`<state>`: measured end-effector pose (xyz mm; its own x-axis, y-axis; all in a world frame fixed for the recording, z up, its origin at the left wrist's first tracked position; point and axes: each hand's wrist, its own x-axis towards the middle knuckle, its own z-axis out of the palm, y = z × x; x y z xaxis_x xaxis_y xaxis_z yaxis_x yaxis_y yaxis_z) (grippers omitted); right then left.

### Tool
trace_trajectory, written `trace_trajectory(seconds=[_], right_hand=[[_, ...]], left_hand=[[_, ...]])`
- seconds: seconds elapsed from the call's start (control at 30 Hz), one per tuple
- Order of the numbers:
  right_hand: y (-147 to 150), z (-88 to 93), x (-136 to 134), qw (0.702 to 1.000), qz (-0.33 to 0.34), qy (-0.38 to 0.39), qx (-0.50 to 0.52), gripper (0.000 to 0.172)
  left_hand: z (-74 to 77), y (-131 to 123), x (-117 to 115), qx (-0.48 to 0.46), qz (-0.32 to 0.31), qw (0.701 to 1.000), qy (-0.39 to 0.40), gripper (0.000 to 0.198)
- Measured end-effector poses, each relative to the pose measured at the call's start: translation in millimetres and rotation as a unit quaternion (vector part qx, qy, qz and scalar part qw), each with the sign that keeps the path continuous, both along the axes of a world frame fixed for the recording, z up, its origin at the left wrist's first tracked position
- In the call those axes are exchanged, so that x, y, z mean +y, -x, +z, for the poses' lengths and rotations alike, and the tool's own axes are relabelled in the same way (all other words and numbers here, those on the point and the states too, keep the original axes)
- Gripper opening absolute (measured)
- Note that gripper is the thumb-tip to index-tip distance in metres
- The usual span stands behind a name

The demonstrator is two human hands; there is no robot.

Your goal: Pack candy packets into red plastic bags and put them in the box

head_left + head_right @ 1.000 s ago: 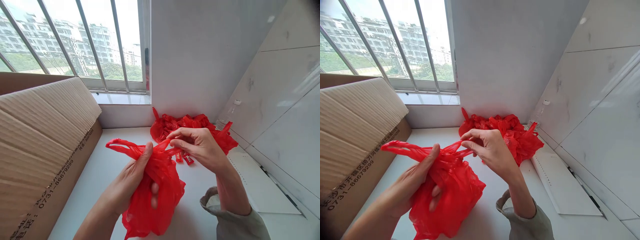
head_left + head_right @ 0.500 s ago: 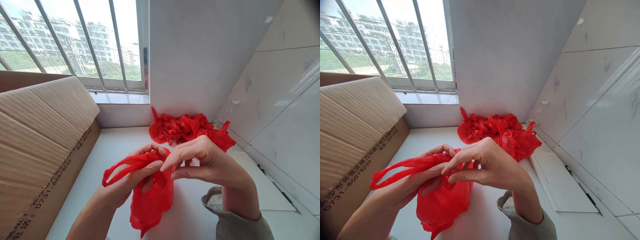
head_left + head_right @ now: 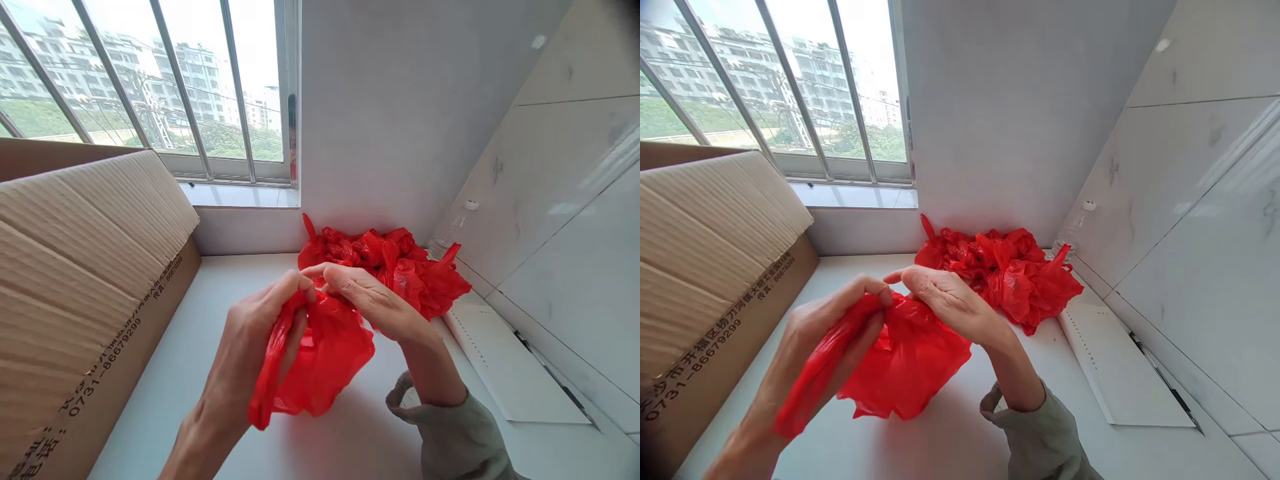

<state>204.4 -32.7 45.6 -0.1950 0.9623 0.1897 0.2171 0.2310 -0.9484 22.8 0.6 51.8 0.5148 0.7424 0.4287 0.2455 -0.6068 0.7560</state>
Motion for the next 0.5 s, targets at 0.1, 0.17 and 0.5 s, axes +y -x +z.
trace_trajectory(seconds=[0.1, 0.17, 0.5], right_hand=[[-1.6, -6.0, 3.2, 0.998, 0.044, 0.037, 0.037, 0.038], [-1.5, -8.6, 5.6, 0.993, 0.09, 0.042, 0.062, 0.038], [-7.1, -4.6, 10.2, 0.991, -0.093, -0.093, 0.0, 0.025]], left_hand=[[2.7, -7.8, -3.7, -0.022, 0.037, 0.999, 0.012, 0.019], [5.3, -10.5, -5.2, -0.041, 0.035, 0.996, 0.067, 0.02], [2.0, 11.9, 11.6, 0.129, -0.127, 0.983, 0.008, 0.042]])
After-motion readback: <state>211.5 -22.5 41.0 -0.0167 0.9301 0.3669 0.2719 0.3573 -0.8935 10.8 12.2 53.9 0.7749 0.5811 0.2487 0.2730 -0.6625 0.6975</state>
